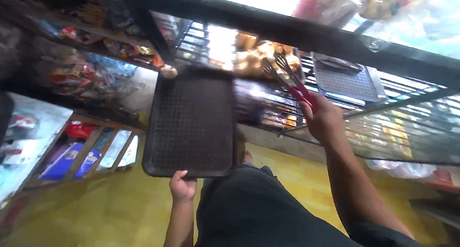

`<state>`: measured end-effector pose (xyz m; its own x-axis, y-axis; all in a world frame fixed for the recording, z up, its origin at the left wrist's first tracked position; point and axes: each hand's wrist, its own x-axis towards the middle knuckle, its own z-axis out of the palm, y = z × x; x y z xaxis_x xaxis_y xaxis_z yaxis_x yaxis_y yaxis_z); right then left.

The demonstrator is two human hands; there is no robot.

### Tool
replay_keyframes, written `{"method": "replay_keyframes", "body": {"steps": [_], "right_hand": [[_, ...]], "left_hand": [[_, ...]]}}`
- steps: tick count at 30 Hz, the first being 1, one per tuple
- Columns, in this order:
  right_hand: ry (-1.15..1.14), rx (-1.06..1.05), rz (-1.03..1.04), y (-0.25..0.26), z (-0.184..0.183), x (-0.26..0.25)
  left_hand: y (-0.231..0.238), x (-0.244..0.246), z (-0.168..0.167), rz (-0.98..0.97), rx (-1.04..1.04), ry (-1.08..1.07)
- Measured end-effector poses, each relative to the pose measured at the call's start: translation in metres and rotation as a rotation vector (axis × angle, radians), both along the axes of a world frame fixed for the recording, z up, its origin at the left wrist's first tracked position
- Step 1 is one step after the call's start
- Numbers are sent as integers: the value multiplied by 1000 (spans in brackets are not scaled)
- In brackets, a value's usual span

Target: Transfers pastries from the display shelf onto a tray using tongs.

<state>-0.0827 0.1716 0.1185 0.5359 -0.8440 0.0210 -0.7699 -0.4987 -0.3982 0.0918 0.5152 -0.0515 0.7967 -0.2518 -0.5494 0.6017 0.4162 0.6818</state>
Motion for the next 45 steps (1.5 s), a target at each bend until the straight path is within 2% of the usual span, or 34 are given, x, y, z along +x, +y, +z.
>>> {"method": "replay_keyframes", "body": {"steps": [2, 6, 10, 13, 16, 19, 23, 26, 29, 36, 45], "right_hand": [[-29, 77, 127, 24, -10, 36], [-57, 178, 426, 58, -58, 138], [-33, 185, 503, 68, -78, 215], [-73, 135, 513, 74, -82, 234], [-66, 150, 452, 69, -70, 199], [-135, 94, 343, 61, -47, 125], [-64, -73, 7, 35, -15, 22], [14, -122, -185, -1, -21, -18], [15, -109, -213, -33, -31, -26], [32, 46, -118, -71, -22, -19], [123, 79, -31, -85, -3, -30]], "left_hand": [[2, 0, 0, 14, 3, 6], [5, 1, 3, 28, -34, 24], [11, -2, 5, 42, -25, 40], [21, -4, 0, 34, -2, 35], [26, -3, -1, -9, -14, 26], [35, 6, -5, -26, -54, 26], [46, 21, -12, -50, -48, 22], [51, 24, -11, -48, 6, -15], [45, 17, -5, -20, 2, -60], [26, -31, 14, 102, -2, -96], [27, -79, 16, 264, 21, -105]]}}
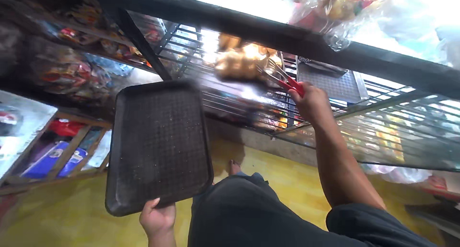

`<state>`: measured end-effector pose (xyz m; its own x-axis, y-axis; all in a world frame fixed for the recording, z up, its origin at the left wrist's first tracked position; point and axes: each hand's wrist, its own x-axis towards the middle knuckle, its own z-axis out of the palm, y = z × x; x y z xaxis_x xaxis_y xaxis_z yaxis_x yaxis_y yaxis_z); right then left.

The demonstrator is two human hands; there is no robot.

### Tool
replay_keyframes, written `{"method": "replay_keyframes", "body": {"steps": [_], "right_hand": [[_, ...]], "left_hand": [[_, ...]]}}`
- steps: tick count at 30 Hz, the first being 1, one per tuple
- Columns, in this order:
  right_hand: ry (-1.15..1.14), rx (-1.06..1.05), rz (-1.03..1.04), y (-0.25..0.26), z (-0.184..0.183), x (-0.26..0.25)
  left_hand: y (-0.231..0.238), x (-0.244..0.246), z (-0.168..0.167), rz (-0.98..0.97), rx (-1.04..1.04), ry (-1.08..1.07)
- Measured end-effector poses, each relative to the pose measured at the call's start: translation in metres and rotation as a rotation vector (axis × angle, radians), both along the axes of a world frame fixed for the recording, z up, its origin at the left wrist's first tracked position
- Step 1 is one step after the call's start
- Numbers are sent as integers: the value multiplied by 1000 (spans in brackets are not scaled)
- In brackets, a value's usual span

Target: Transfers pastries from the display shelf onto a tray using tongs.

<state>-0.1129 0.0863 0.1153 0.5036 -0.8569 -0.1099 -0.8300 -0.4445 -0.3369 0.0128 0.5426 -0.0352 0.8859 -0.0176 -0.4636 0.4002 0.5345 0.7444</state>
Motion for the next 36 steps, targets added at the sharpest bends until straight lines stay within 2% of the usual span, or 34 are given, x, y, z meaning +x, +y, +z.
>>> {"method": "replay_keyframes", "body": {"steps": [3, 6, 9, 12, 17, 22, 25, 27, 30, 33, 36], "right_hand": [[-68, -61, 55, 12, 15, -34], [-261, -80, 229, 26, 25, -59], [-455, 121, 437, 38, 8, -44], [-428, 273, 604, 67, -14, -6], [-345, 393, 765, 125, -39, 64], [-268, 403, 791, 182, -61, 149], [-229, 412, 746, 222, -61, 197], [-224, 430, 728, 242, -60, 223], [-210, 467, 696, 262, -62, 243], [-211, 501, 631, 273, -65, 253], [-223, 493, 571, 275, -71, 260]], "left_hand": [[4, -10, 5, 49, -4, 2], [19, -12, 11, 112, -40, -40], [42, 3, 26, 252, -113, -87], [68, 40, 40, 388, -53, -161], [98, 148, 51, 565, -101, -256], [142, 322, 56, 640, -231, -348], [170, 426, 55, 660, -215, -314], [182, 474, 52, 662, -174, -280], [195, 521, 43, 669, -174, -267], [201, 542, 38, 627, -147, -229], [203, 548, 32, 434, 10, -88]]}}
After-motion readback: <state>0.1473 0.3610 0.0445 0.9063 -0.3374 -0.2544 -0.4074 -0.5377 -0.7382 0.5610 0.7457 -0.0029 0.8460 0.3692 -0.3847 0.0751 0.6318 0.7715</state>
